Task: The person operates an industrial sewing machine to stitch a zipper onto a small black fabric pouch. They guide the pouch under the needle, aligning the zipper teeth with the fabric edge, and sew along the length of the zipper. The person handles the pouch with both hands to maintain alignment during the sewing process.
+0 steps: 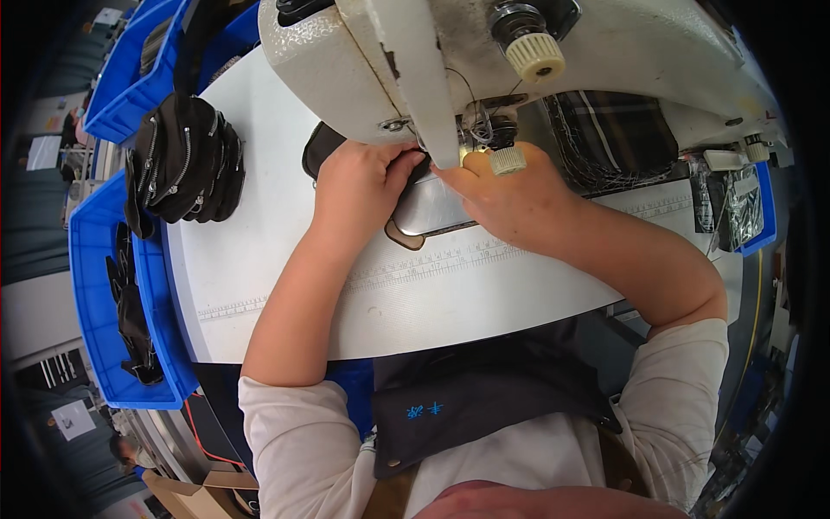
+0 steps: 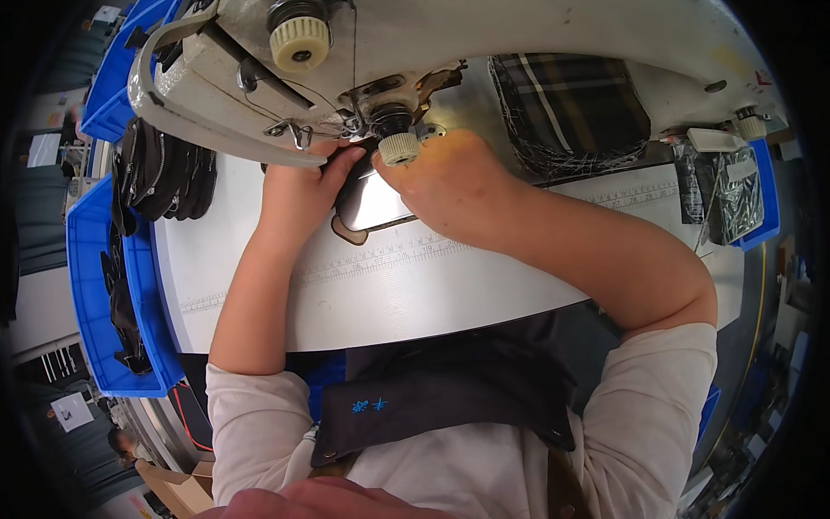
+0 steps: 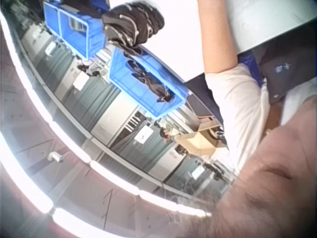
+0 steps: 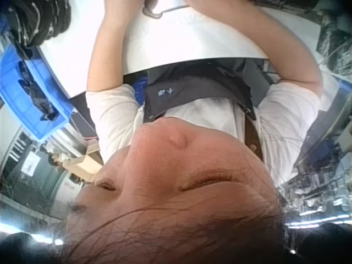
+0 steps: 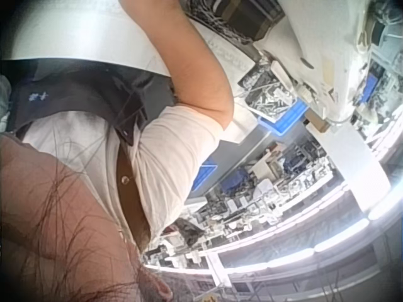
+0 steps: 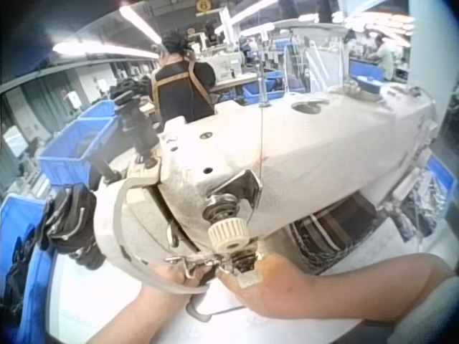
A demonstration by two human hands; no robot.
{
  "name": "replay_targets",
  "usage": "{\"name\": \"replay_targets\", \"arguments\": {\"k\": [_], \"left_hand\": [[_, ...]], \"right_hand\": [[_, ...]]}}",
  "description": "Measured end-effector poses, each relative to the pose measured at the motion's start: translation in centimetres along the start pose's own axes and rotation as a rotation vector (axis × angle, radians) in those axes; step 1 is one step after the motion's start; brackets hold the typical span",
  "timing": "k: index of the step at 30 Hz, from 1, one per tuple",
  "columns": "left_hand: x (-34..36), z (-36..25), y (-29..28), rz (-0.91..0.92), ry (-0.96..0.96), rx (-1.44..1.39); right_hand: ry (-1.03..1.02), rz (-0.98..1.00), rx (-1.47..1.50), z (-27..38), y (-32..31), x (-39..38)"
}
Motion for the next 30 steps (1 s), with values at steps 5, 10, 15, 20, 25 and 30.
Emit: {"name": "replay_targets", "arguments": {"k": [5,10,15,20,25,30], "left_hand": [[-0.3,0.6,0.6,0.006,-0.018,-0.033],[-0.1,0.3,0.2,0.01,0.007,-0.016],[0.0,0.3,0.4,0.038,-0.019,-0.017],[-0.2,0.6,0.6,0.043,-0.02,-0.033],[-0.4,1.0,0.9,0.092,-0.088,-0.064],[-0.5,0.4,0.4,0.107,-0.01,-0.121]], "right_hand": [[0.264,-0.035,0.302,-2.8,-0.6,-0.6],[1.021,-0.149,1.047,-6.1,-1.1,-1.9],[1.024,-0.17,1.003,-6.5,-0.9,-1.8],[1.05,-0.185,0.996,-6.4,-0.8,-1.8],[1.032,-0.181,0.99,-6.7,-0.6,-1.8],[0.707,-0.19,0.75,-6.0,-1.2,-1.0]]}}
Point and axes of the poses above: each hand's wrist, its own x-axis towards the middle knuckle, its own y-axis out of the palm, z = x × y, the point moved 9 cm from there along x, towards the middle knuckle, and after that the axes turned 14 degrees about -z, right-handed, at the moved point
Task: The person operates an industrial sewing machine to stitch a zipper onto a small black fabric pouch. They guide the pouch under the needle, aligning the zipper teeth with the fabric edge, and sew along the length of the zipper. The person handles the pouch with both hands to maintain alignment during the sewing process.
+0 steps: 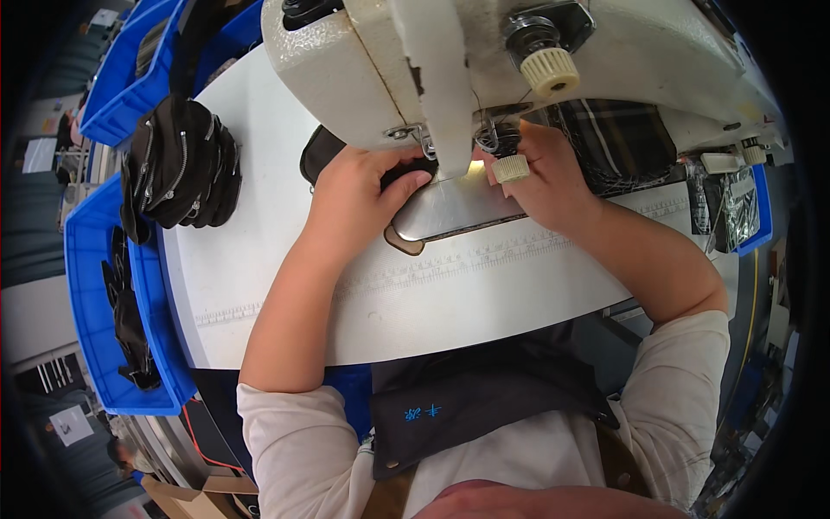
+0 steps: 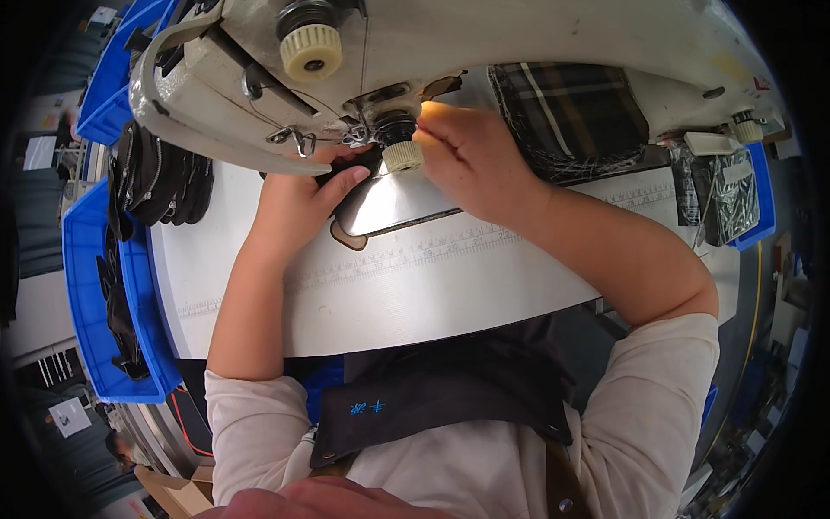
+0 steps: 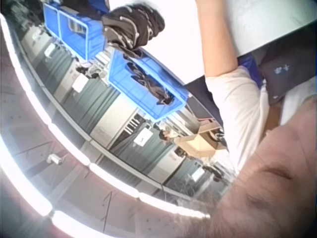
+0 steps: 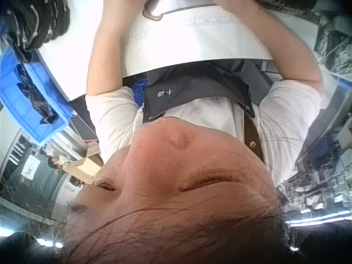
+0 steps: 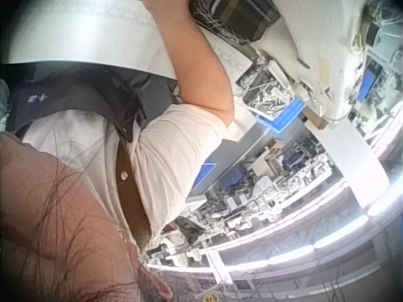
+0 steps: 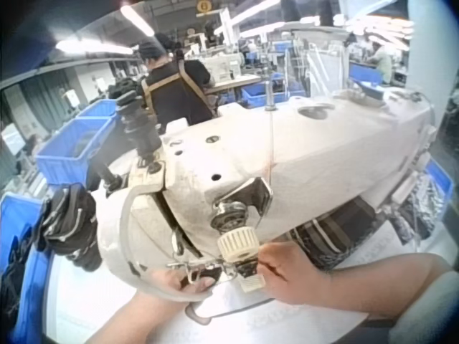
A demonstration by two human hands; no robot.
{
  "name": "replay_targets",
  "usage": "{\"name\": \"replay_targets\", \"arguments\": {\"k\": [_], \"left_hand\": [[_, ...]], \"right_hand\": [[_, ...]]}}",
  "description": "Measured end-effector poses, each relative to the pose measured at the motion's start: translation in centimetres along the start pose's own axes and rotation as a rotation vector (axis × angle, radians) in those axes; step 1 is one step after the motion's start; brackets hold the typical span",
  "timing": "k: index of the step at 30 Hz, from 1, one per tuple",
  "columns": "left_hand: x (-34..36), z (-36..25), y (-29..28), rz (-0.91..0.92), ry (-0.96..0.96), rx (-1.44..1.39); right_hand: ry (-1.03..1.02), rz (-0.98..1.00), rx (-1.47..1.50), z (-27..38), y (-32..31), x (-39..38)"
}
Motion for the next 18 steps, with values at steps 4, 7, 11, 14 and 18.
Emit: {"name": "replay_targets", "arguments": {"k": [4,7,11,14,18], "left_hand": [[0.1,1.0,0.0,0.072,-0.141,-0.029],[0.0,2.5,0.4,0.121,-0.281,0.066],[0.0,3.3,0.5,0.073,-0.221,0.062],[-0.1,3.2,0.5,0.07,-0.258,0.027],[0.1,2.3,0.2,0.062,-0.303,-0.059]], "right_hand": [[-0.054,0.255,-0.352,-1.6,2.2,-0.8],[-0.398,0.287,-0.543,1.3,2.9,-1.4],[-0.689,0.198,-0.667,2.5,3.8,-2.3],[-0.731,0.181,-0.679,2.5,4.4,-2.6],[-0.732,0.269,-0.672,2.8,4.5,-3.0]]}}
Point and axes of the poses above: each hand's wrist, its own x-axis towards the middle knuckle, its own y-axis out of the palm, z = x × y, the point moved 9 cm from there along x, towards the middle knuckle, and after that the axes turned 14 degrees about -z, right-handed, at the moved point
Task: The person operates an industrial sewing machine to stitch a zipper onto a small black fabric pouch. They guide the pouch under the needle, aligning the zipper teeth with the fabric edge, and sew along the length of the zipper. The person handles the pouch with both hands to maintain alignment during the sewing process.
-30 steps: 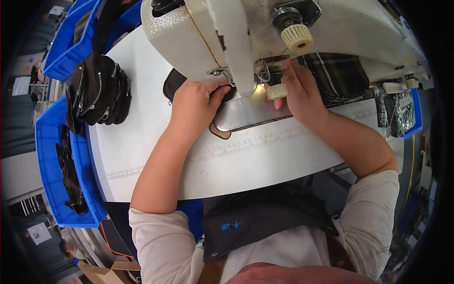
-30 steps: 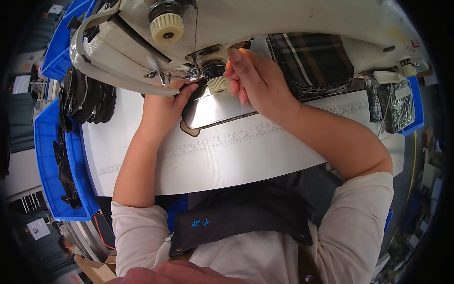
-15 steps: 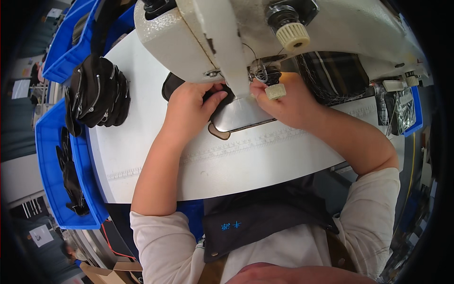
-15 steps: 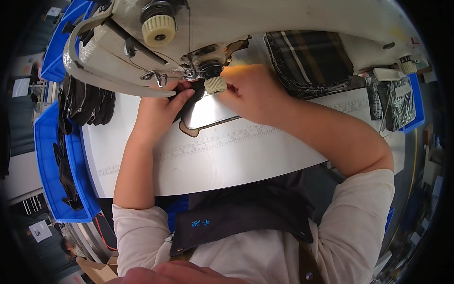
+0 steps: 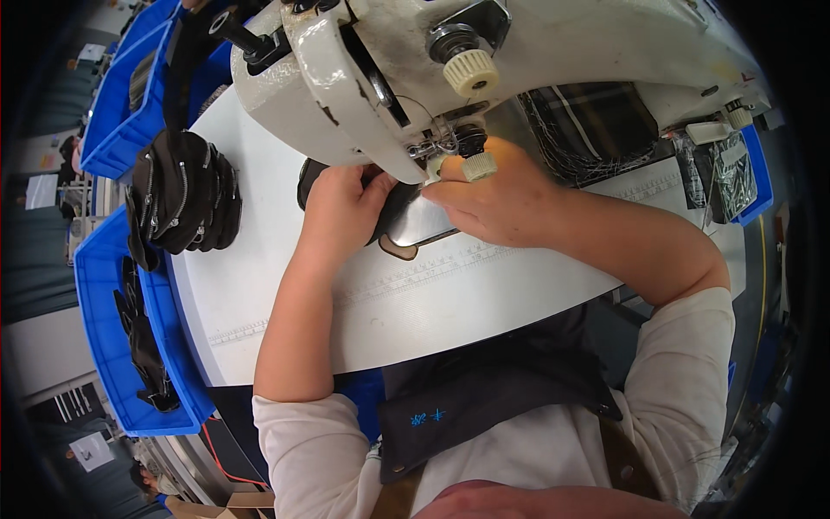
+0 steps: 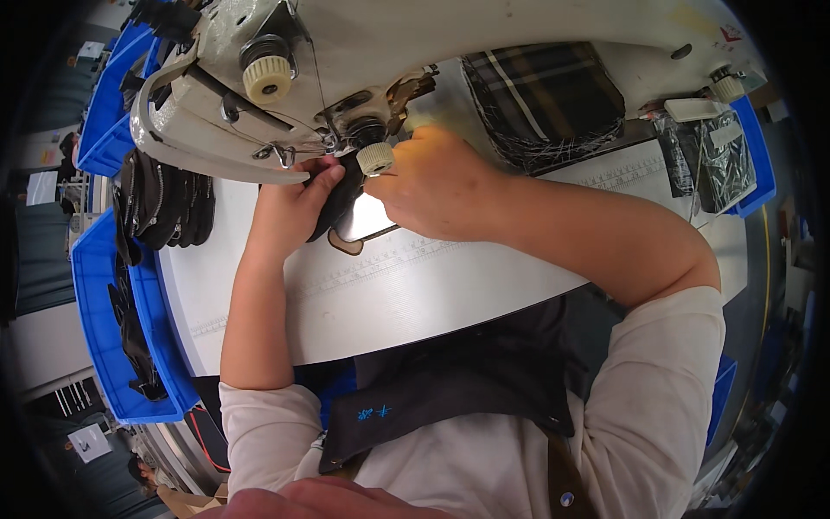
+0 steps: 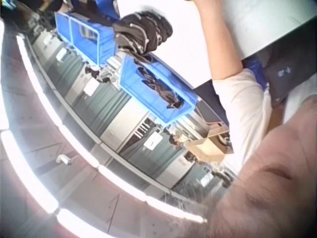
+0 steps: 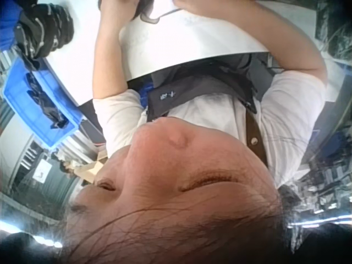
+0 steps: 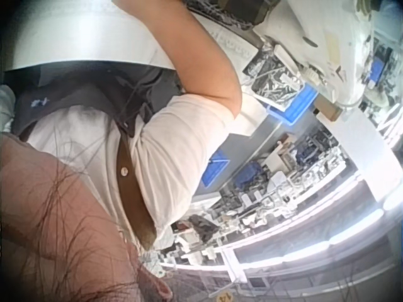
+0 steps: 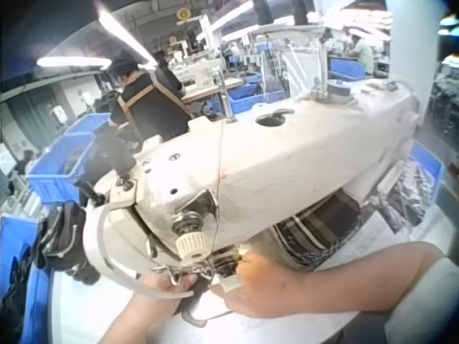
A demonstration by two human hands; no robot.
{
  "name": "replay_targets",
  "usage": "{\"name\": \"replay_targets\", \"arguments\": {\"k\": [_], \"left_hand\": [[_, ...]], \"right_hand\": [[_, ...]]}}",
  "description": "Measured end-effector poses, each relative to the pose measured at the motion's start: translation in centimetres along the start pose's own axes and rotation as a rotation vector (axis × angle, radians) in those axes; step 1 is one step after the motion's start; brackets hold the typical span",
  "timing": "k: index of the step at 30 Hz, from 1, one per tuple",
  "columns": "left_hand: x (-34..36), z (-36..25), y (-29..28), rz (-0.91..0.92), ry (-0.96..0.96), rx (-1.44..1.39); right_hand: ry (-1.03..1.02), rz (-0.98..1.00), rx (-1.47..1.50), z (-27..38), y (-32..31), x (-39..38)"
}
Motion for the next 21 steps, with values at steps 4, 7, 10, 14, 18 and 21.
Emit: {"name": "replay_targets", "arguments": {"k": [4,7,10,14,18,21], "left_hand": [[0.0,-0.1,0.0,-0.009,-0.011,-0.078],[-0.2,0.6,0.1,0.007,-0.053,-0.095],[-0.6,0.8,0.6,0.124,-0.078,-0.212],[-1.8,-1.8,-0.2,0.087,0.199,0.067],[-1.5,-1.3,-0.3,0.085,0.162,0.078],[-1.8,-2.3,-0.6,0.029,0.23,0.071]], "right_hand": [[0.022,-0.045,0.024,0.3,-0.8,0.1],[0.002,-0.086,-0.005,0.4,-0.6,-0.1],[-0.013,-0.034,-0.043,0.4,0.2,-0.1],[0.016,-0.034,-0.012,0.2,0.4,-0.2],[-0.01,-0.062,-0.083,0.8,0.0,0.0],[-0.019,-0.036,-0.104,0.9,0.1,0.0]]}}
Point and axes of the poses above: each hand's wrist, its own x-axis towards the middle knuckle, its own y-axis out of the palm, z = x × y, the point moved 9 cm from there along x, towards the middle knuckle, and after that the axes turned 14 degrees about -z, right-handed, at the moved point
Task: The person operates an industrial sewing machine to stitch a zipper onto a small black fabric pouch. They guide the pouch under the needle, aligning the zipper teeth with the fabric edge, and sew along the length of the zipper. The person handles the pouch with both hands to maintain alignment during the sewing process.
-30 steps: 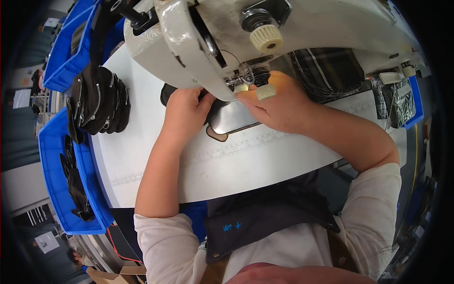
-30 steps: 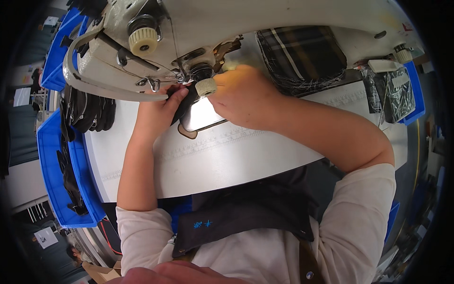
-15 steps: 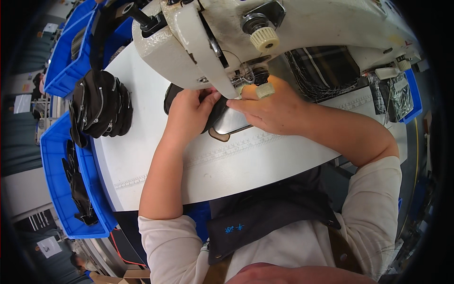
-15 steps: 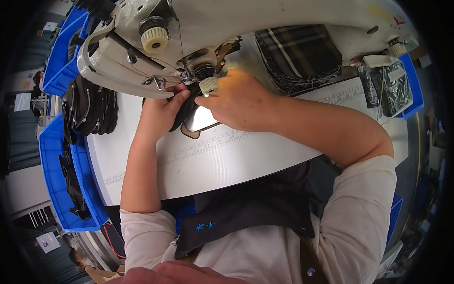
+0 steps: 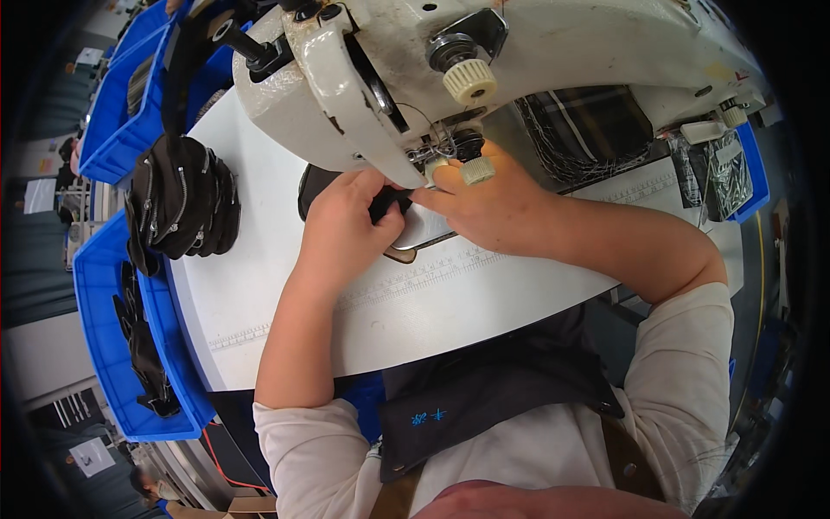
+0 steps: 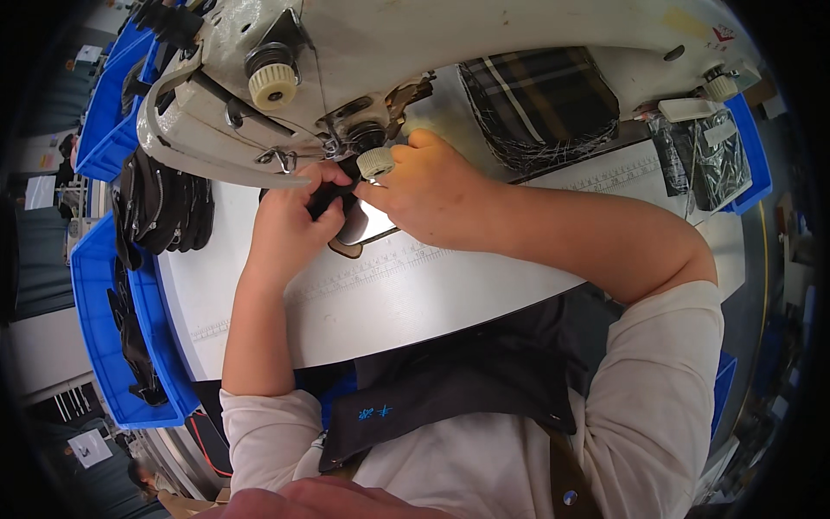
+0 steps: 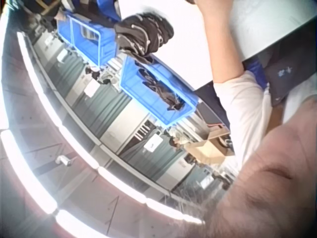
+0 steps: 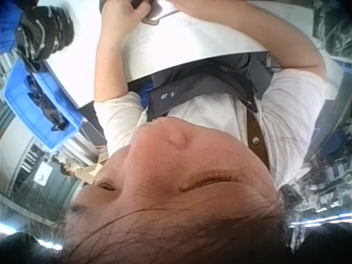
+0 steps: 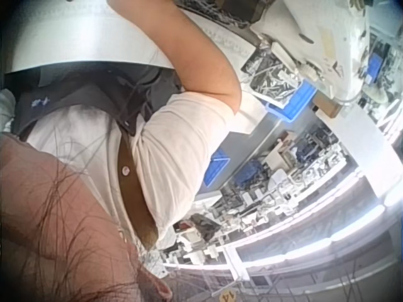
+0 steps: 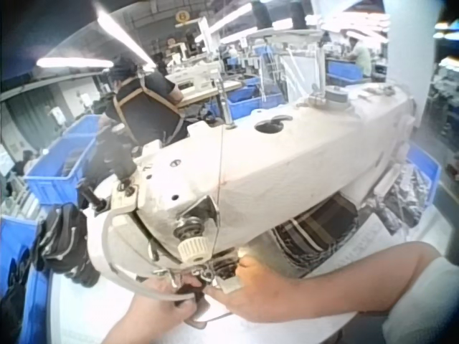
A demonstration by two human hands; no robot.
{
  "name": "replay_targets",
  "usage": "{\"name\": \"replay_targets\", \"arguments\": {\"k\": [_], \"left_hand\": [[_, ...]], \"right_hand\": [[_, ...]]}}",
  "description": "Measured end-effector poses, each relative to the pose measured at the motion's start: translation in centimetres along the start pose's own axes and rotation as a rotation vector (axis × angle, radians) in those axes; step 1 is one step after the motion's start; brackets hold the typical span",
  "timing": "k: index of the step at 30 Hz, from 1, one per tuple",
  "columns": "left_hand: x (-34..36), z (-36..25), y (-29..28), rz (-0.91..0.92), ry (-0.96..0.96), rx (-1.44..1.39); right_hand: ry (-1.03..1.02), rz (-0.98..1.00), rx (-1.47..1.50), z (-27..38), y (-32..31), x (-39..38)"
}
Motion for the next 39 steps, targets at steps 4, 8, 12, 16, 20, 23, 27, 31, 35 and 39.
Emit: {"name": "replay_targets", "arguments": {"k": [4,8,12,16,20,23,27,31,35,39], "left_hand": [[-0.3,-2.0,-0.6,-0.1,0.155,0.07],[-0.7,-3.3,-0.4,-0.15,0.278,0.177],[-0.7,-3.9,0.1,-0.183,0.363,0.136],[-0.9,-3.6,0.2,-0.204,0.353,0.157],[-0.8,-3.9,0.2,-0.177,0.384,0.185],[-0.7,-3.7,-0.3,-0.12,0.342,0.1],[-0.2,-2.0,-0.7,-0.059,0.179,-0.051],[0.4,0.2,-1.0,-0.259,0.182,0.063],[1.1,-0.8,-0.2,-0.291,0.365,0.14],[1.5,-0.2,0.2,-0.281,0.309,0.288]], "right_hand": [[-0.029,0.037,-0.05,0.1,0.2,0.0],[0.001,0.002,0.017,-0.1,-0.4,0.2],[0.015,-0.012,0.068,-0.2,-0.1,0.1],[0.008,0.017,0.048,0.1,-0.6,0.2],[0.005,0.114,0.029,0.1,0.0,-0.3],[-0.01,-0.047,0.067,0.3,-1.2,0.3],[-0.053,0.036,0.086,0.9,-0.7,-0.2],[-0.063,0.083,0.097,1.4,-0.6,-0.4],[-0.048,0.067,0.149,1.2,-0.3,-0.7],[-0.03,0.057,0.187,1.1,-0.3,-0.7]]}}
Point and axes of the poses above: each hand's wrist, its own x-axis towards the middle knuckle, its own y-axis out of the palm, z = x × y, the point moved 9 cm from there along x, towards the middle knuckle, and after that the axes turned 14 degrees about -z, right-handed, at the moved point
